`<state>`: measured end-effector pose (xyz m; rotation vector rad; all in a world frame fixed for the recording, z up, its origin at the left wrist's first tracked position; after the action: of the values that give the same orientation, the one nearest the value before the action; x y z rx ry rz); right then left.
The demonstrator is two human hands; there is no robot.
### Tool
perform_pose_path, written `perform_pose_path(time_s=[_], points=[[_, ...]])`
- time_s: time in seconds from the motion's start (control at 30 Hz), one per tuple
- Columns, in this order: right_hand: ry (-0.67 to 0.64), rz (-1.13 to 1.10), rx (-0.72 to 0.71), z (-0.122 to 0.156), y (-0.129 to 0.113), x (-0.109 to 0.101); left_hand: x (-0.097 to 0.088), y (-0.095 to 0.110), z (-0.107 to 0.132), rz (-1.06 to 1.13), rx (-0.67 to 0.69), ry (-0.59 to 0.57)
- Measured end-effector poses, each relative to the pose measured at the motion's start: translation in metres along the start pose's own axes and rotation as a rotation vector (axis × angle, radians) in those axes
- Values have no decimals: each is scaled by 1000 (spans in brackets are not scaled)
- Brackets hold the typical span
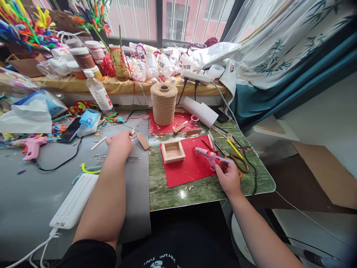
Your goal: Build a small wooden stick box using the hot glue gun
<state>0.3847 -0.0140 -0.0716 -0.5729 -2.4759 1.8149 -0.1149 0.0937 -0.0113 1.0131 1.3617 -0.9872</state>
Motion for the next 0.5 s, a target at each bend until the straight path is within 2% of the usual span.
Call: perform_pose_path(time_s=[0.07, 0.13, 0.2, 0.3, 0.33, 0.4, 0.5], points=[[-5, 40, -13, 0, 0, 0, -13, -5, 3, 70, -59, 175], [-47, 89, -9, -1, 0, 2, -20, -10, 5, 127, -97, 247], [-112, 147, -4, 0, -1, 6, -16, -13, 4, 143, -126, 159], [-179, 234, -38, 1, -7, 11, 3, -15, 1, 94, -149, -156], [-191, 255, -54, 1, -8, 12, 7, -14, 1, 82, -144, -225], [-212, 277, -77, 1, -11, 14, 10, -7, 3, 92, -109, -246], [-243, 266, -67, -3, -12, 17, 4, 18, 10, 244, 8, -128]])
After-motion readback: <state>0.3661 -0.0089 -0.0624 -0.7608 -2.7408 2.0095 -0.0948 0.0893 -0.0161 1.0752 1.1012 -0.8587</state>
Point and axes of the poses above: each hand's wrist, its own z-axis away from the middle knuckle, its own x-axis out of the palm, y = z × x, the point moved 6 cm from there along -z, towards the middle knuckle, and after that the axes turned 12 degrees about -z, right-handed, at the moved point
